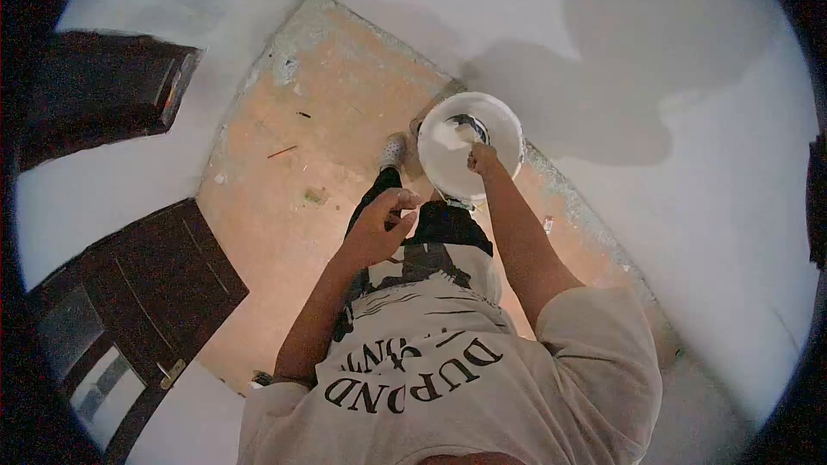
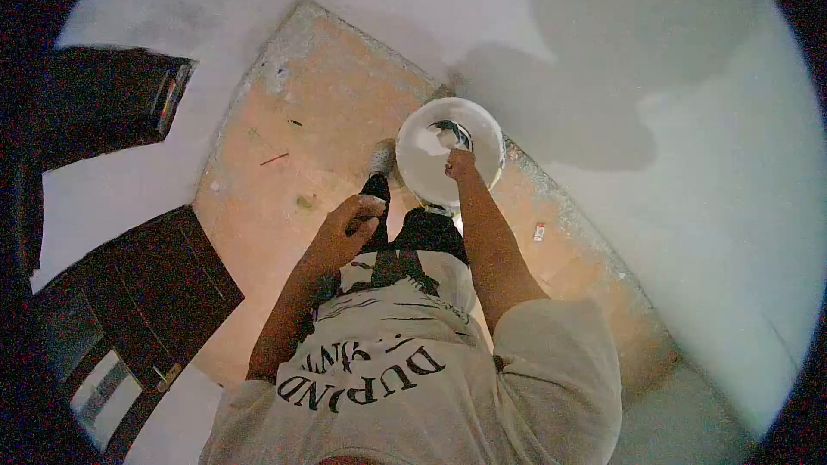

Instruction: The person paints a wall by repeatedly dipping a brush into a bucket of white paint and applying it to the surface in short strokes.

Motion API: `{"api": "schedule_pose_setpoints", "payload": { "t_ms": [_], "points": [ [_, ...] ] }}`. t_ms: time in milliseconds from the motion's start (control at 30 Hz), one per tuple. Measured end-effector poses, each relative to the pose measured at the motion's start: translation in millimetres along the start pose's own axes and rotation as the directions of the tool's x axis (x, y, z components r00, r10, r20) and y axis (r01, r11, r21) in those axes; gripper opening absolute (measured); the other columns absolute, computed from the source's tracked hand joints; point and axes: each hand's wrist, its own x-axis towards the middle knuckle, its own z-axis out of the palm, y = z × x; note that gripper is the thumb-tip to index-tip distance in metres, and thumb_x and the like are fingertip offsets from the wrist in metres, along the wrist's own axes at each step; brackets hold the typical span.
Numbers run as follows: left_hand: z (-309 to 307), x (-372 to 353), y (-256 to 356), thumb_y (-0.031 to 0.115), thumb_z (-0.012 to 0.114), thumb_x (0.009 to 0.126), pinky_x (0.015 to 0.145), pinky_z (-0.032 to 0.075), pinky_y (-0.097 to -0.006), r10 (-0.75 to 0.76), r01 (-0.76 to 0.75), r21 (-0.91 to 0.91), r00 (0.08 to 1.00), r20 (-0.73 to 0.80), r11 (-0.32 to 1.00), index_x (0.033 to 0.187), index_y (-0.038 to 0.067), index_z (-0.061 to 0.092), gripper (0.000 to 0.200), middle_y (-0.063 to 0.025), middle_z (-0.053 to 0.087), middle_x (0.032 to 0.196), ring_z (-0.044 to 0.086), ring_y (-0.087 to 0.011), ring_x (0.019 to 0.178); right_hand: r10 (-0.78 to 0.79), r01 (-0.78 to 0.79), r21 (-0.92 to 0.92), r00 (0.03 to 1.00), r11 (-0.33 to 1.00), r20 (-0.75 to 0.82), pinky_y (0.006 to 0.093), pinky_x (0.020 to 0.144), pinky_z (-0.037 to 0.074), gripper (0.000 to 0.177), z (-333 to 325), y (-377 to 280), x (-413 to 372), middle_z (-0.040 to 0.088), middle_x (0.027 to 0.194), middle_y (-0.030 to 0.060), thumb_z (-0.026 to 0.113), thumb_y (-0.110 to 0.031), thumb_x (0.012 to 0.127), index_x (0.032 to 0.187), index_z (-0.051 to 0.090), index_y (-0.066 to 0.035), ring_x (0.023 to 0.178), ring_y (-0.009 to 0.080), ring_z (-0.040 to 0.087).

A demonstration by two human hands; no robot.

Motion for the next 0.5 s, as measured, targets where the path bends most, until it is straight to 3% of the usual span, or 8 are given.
{"api": "schedule_pose_setpoints", "payload": {
  "t_ms": [133,267,300,333,367,400,433,500],
  "points": [
    [5.5,-11.5,-10.8,0.022,0.053,0.1,0.089,0.05,-0.0355,0.008,-0.009,-0.039,1.0,-0.025,0.999,0.121,0.005,0.056,0.027,-0.0106,0.061,0.116,0.06,-0.0207,0.107,-0.017,0.016,0.038,0.999,0.999,0.039,0.0314,0.037,0.032,0.02,-2.8,0.4,-34.0,0.043,0.059,0.0027,0.055,-0.018,0.093,0.075,0.048,-0.01,0.042,0.0159,0.04],
    [16.6,-19.4,-25.4,0.022,0.05,0.102,0.088,0.05,-0.0349,0.072,-0.075,-0.081,0.996,-0.044,0.994,0.121,0.005,0.056,0.026,-0.0102,0.061,0.115,0.06,-0.0203,0.104,-0.09,0.107,-0.152,0.989,0.983,0.118,0.0332,0.036,0.029,0.027,-13.4,8.9,-9.1,0.041,0.056,0.0033,0.055,-0.023,0.095,0.072,0.047,-0.011,0.04,0.0159,0.038],
    [20.0,-19.8,-28.7,0.022,0.049,0.103,0.087,0.05,-0.0346,0.085,-0.088,-0.117,0.996,-0.034,0.989,0.121,0.004,0.056,0.026,-0.0101,0.06,0.114,0.06,-0.0198,0.103,-0.193,0.251,-0.309,0.959,0.917,0.205,0.0335,0.036,0.028,0.028,-23.9,13.8,11.5,0.04,0.055,0.0034,0.055,-0.023,0.096,0.072,0.047,-0.011,0.039,0.0159,0.037],
    [21.4,-20.8,-26.4,0.022,0.049,0.103,0.087,0.05,-0.0346,0.08,-0.084,-0.12,0.996,-0.038,0.989,0.121,0.004,0.056,0.026,-0.0101,0.06,0.114,0.06,-0.0198,0.103,-0.311,0.448,-0.499,0.889,0.742,0.336,0.0339,0.036,0.027,0.029,-35.0,18.6,32.2,0.04,0.055,0.0034,0.054,-0.024,0.097,0.071,0.047,-0.011,0.039,0.016,0.036],
    [22.0,-22.3,-20.7,0.022,0.049,0.103,0.086,0.05,-0.0346,0.079,-0.082,-0.109,0.996,-0.027,0.991,0.12,0.004,0.056,0.026,-0.0104,0.059,0.115,0.06,-0.0192,0.102,-0.451,0.686,-0.611,0.725,0.396,0.521,0.0343,0.036,0.025,0.031,-48.7,27.9,68.3,0.039,0.054,0.0035,0.053,-0.024,0.097,0.07,0.047,-0.011,0.038,0.016,0.035],
    [23.7,-23.6,-14.2,0.021,0.048,0.103,0.085,0.051,-0.0345,0.079,-0.08,-0.1,0.997,-0.019,0.992,0.119,0.004,0.057,0.026,-0.0106,0.059,0.116,0.059,-0.0185,0.101,-0.345,0.51,-0.489,0.853,0.708,0.391,0.0349,0.036,0.024,0.031,-37.2,16.6,33.7,0.038,0.054,0.0032,0.053,-0.022,0.097,0.069,0.045,-0.011,0.039,0.0158,0.033],
    [25.0,-24.7,-7.1,0.02,0.048,0.103,0.082,0.051,-0.0334,0.051,-0.053,-0.094,0.999,-0.02,0.994,0.118,0.003,0.058,0.025,-0.0107,0.058,0.117,0.059,-0.0171,0.099,-0.223,0.286,-0.268,0.944,0.92,0.243,0.0355,0.036,0.022,0.031,-24.8,4.5,-3.4,0.037,0.054,0.0028,0.054,-0.019,0.097,0.068,0.044,-0.012,0.039,0.0157,0.031],
    [30.7,-24.3,-11.1,0.02,0.048,0.103,0.081,0.051,-0.0323,0.066,-0.069,-0.114,0.997,-0.033,0.991,0.117,0.003,0.058,0.024,-0.0105,0.058,0.116,0.059,-0.0169,0.098,-0.242,0.331,-0.504,0.941,0.798,0.236,0.0375,0.036,0.026,0.023,-19.7,2.2,-2.1,0.044,0.056,0.0048,0.059,-0.018,0.091,0.071,0.053,-0.01,0.039,0.0187,0.037]
  ]
}}
